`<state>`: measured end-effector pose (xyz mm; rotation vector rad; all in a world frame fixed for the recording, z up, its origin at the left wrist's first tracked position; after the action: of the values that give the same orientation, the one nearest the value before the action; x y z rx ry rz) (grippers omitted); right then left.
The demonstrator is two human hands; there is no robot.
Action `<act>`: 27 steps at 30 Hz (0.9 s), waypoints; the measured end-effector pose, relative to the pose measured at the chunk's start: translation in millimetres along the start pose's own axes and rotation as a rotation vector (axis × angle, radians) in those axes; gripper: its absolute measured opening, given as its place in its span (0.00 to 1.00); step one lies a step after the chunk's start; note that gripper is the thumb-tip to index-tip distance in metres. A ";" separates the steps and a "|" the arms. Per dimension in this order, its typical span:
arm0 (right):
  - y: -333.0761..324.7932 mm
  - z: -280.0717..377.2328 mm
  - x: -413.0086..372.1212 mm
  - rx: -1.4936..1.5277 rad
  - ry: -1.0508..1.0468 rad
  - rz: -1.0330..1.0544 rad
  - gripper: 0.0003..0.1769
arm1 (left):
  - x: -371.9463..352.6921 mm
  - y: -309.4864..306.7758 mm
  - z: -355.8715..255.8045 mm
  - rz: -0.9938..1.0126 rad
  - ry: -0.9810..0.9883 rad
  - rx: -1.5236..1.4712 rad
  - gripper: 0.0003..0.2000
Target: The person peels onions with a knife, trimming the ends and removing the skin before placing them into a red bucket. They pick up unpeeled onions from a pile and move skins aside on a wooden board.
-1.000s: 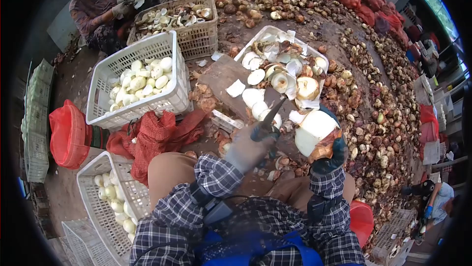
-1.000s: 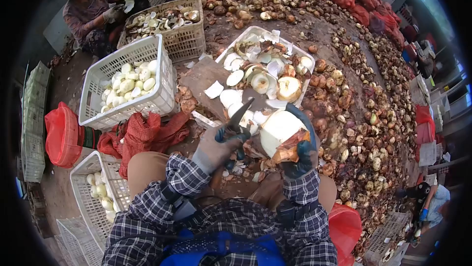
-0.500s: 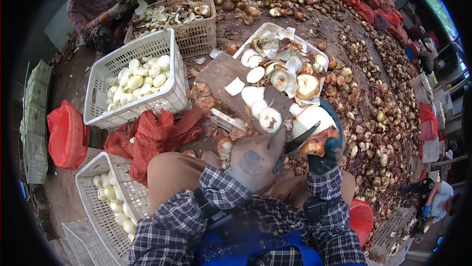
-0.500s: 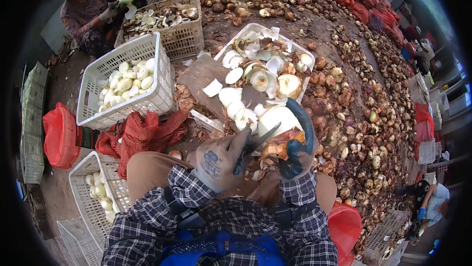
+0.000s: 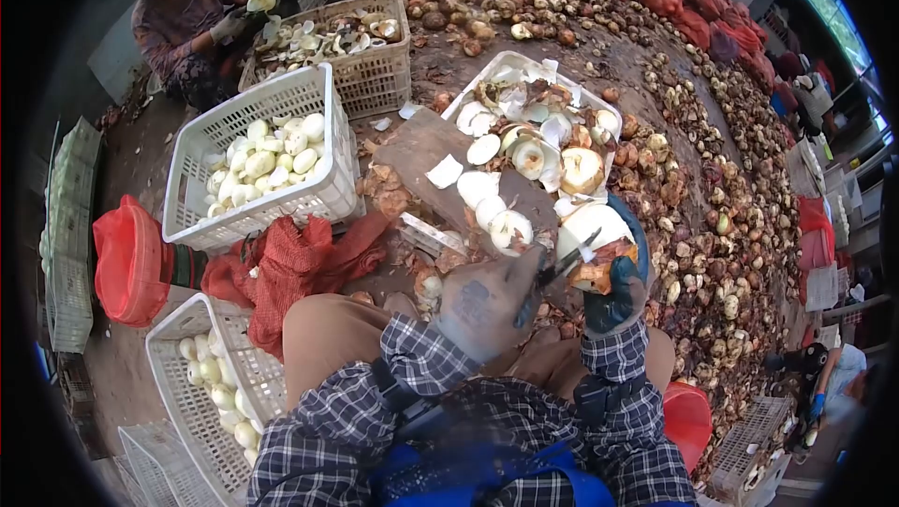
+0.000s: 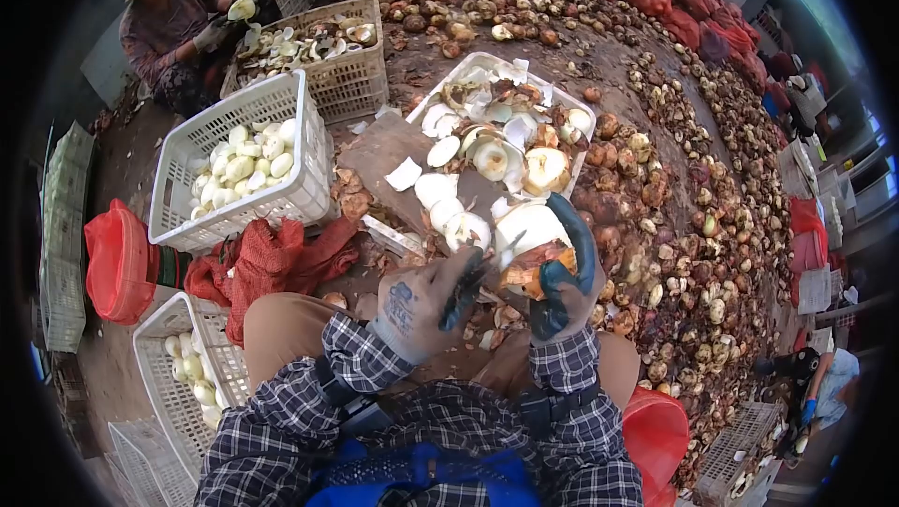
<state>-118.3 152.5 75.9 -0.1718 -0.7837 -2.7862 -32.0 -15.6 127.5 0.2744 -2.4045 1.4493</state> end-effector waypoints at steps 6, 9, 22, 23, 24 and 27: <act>4.3 11.5 -1.3 -0.190 -0.073 -0.044 0.46 | 6.0 21.8 25.8 0.163 -0.241 0.048 0.22; -19.0 -2.4 -7.9 -0.005 -0.047 -0.033 0.37 | 6.0 26.0 45.3 0.078 -0.282 -0.013 0.20; 63.8 9.7 12.7 -0.267 -0.040 0.242 0.49 | -3.6 51.6 61.9 0.080 -0.572 -1.182 0.13; 51.1 1.7 12.5 -0.244 0.022 0.210 0.39 | -7.8 55.9 67.2 0.065 -0.619 -1.132 0.13; 48.9 0.3 12.8 -0.328 0.081 0.119 0.36 | -10.4 55.5 68.3 0.016 -0.663 -1.119 0.14; 37.0 -10.9 12.0 -0.384 0.258 0.010 0.30 | -15.3 63.4 66.9 0.029 -0.721 -1.038 0.15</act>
<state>-120.7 113.8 87.2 0.1164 -0.1848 -2.8413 -49.7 -45.2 40.7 0.5419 -3.3270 -0.0990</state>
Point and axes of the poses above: each hand's wrist, its own x-axis towards the middle knuckle, its own y-axis out of the palm, z = x × y, the point moved 9 cm from there along x, towards the middle knuckle, and after that the axes turned 10 degrees about x, right-handed, at the moved point
